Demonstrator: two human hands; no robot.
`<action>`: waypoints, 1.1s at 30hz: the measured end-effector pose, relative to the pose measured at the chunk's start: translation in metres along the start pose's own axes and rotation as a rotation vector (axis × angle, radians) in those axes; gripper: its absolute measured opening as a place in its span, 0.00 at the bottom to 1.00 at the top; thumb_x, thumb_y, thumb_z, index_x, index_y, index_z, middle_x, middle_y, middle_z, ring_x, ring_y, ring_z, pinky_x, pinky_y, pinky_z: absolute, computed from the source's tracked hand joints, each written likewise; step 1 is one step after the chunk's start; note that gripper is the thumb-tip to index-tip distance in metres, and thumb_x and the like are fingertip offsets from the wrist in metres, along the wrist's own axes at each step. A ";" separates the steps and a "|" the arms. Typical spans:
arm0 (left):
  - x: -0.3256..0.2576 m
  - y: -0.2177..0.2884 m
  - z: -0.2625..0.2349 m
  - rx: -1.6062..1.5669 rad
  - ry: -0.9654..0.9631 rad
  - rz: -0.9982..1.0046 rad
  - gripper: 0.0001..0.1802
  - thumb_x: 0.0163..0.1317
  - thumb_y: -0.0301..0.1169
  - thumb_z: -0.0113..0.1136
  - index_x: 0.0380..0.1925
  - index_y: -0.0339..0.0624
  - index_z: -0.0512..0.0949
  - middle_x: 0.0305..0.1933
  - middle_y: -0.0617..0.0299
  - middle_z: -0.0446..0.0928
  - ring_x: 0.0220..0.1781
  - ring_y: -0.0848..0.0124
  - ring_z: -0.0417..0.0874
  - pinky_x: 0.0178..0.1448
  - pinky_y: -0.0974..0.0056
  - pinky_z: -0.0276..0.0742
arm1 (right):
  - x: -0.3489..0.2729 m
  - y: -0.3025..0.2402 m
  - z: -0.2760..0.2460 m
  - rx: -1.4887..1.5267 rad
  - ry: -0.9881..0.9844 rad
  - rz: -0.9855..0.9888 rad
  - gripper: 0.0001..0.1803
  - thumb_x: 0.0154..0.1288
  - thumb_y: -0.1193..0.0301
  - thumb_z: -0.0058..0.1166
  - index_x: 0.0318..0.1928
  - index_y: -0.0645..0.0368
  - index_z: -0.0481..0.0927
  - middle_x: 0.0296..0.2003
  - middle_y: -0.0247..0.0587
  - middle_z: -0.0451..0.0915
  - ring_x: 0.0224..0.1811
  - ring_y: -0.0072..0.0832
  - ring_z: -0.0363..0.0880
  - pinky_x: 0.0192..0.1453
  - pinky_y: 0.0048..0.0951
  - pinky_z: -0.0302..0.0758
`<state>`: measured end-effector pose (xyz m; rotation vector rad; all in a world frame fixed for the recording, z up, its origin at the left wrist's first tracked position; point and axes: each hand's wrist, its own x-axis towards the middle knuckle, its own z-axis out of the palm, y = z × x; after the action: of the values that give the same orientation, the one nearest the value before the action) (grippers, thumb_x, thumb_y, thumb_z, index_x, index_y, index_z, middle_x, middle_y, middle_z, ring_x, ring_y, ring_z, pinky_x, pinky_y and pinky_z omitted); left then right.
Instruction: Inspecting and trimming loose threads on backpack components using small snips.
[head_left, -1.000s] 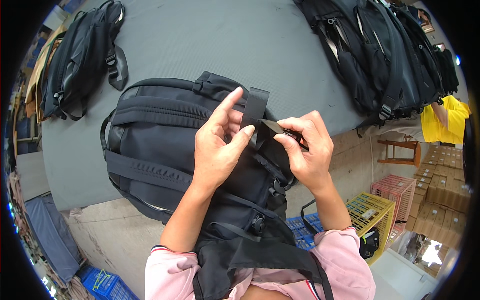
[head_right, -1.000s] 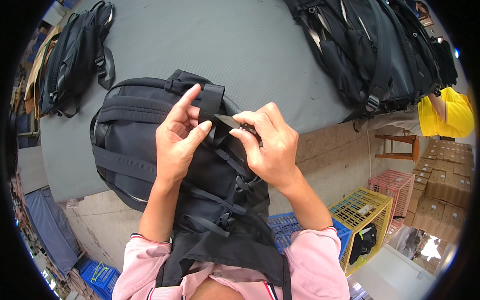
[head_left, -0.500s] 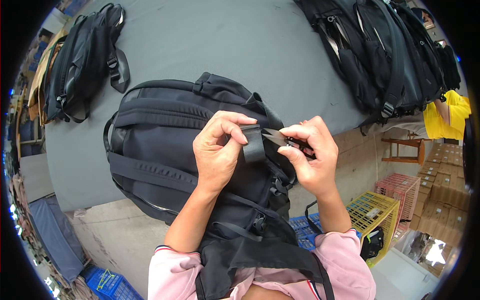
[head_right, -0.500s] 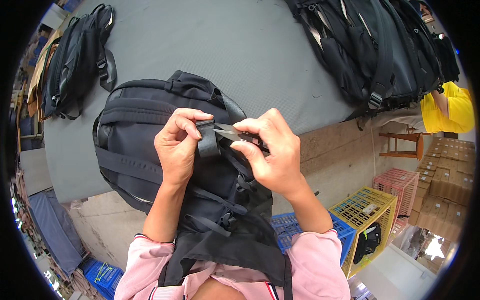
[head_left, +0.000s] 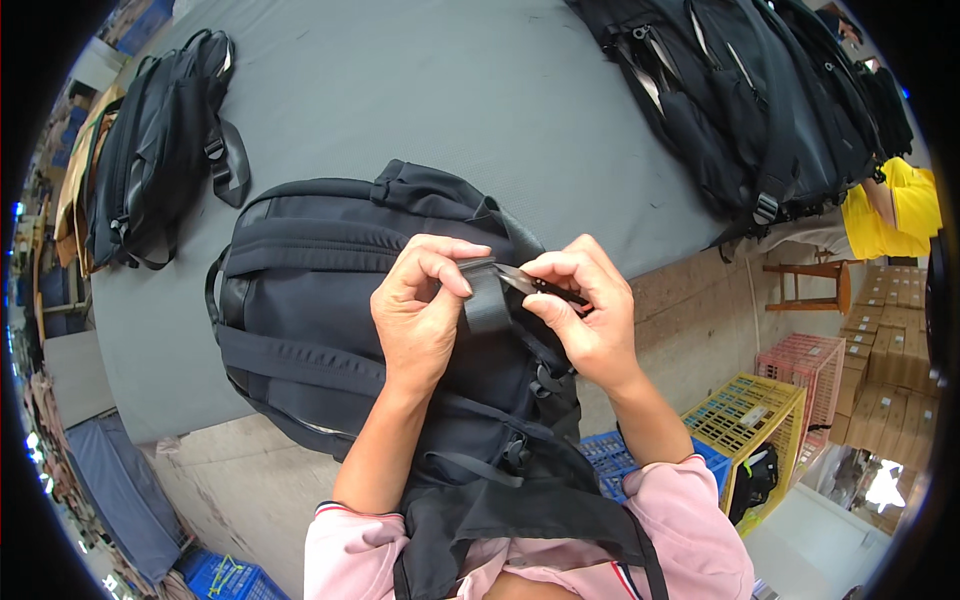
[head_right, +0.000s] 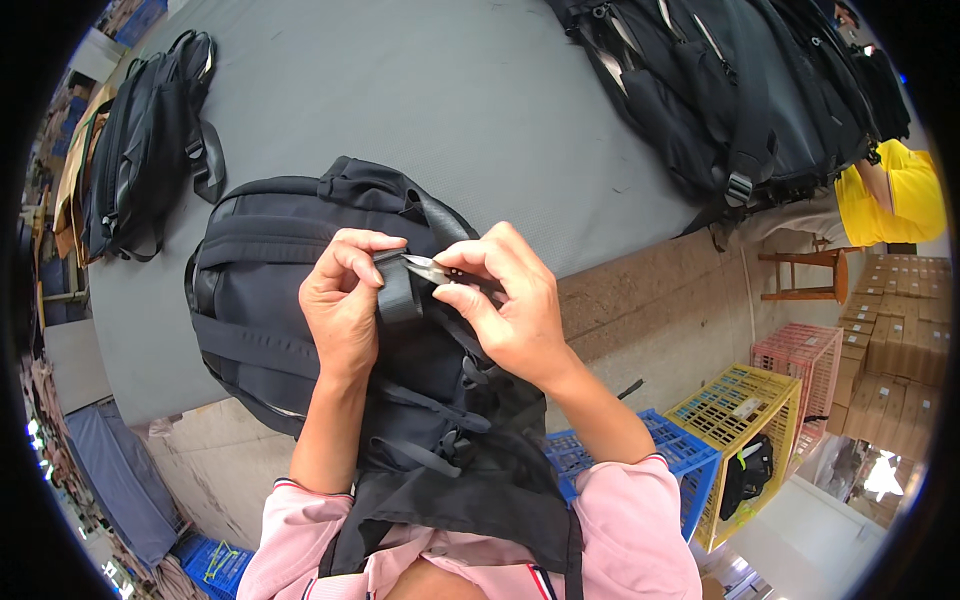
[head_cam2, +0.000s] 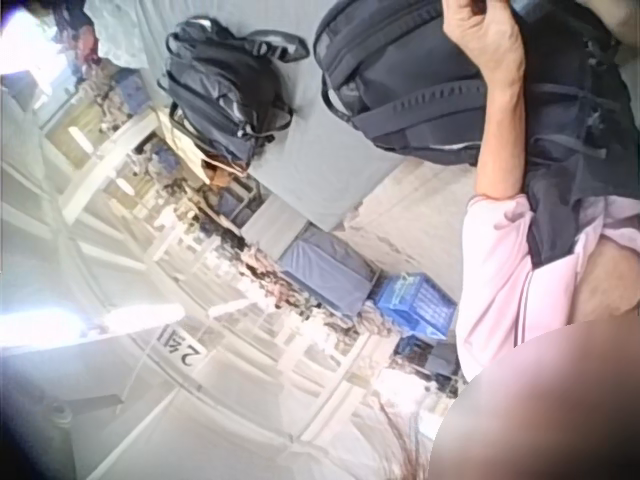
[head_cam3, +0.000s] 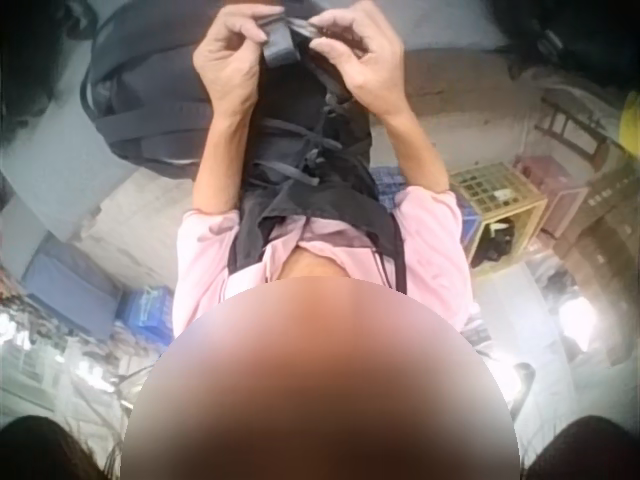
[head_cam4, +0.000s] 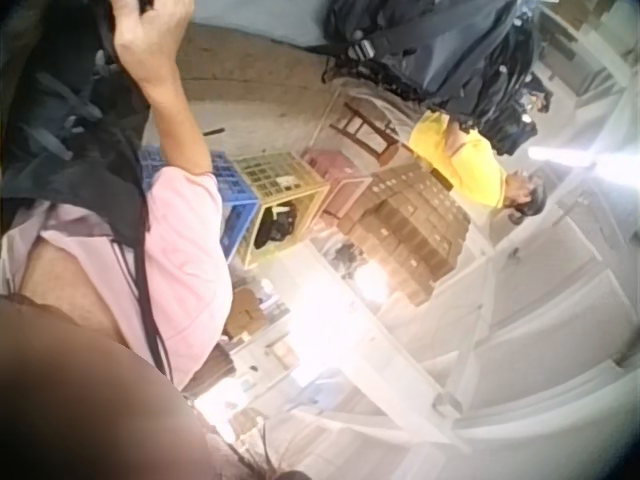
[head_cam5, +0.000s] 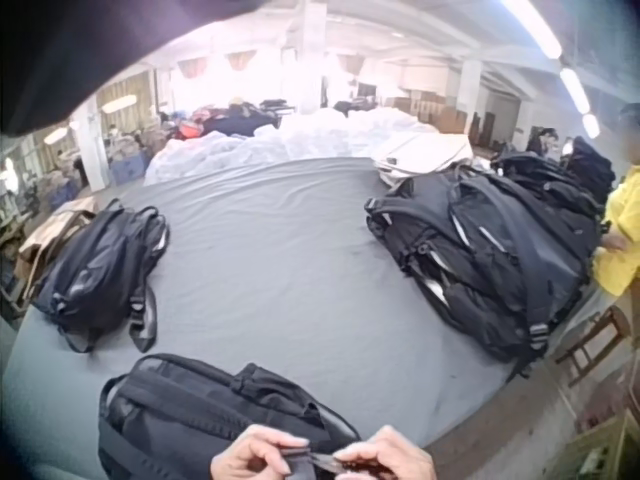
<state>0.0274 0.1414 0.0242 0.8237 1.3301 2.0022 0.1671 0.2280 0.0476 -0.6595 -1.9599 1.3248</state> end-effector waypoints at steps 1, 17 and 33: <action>0.000 -0.001 0.000 -0.047 -0.007 0.003 0.11 0.54 0.10 0.52 0.20 0.39 0.71 0.40 0.55 0.78 0.44 0.71 0.78 0.50 0.70 0.71 | 0.000 0.001 -0.001 0.001 0.007 -0.001 0.10 0.54 0.81 0.60 0.38 0.64 0.79 0.31 0.34 0.71 0.29 0.20 0.72 0.33 0.20 0.71; 0.100 0.032 0.014 0.686 -0.255 0.301 0.29 0.60 0.26 0.58 0.62 0.39 0.64 0.70 0.44 0.54 0.68 0.55 0.63 0.67 0.58 0.62 | -0.057 0.033 -0.020 0.577 0.500 0.294 0.05 0.68 0.75 0.48 0.40 0.64 0.73 0.18 0.27 0.66 0.15 0.10 0.57 0.19 0.14 0.56; 0.111 0.033 -0.043 0.970 -0.324 0.136 0.29 0.60 0.38 0.59 0.59 0.35 0.69 0.59 0.47 0.72 0.63 0.57 0.71 0.65 0.61 0.64 | 0.020 0.014 -0.013 0.017 0.174 0.016 0.12 0.64 0.76 0.52 0.48 0.62 0.78 0.42 0.44 0.81 0.41 0.31 0.81 0.45 0.26 0.76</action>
<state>-0.0799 0.1897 0.0606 1.6031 2.0721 1.1366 0.1649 0.2553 0.0428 -0.7580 -1.8056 1.2489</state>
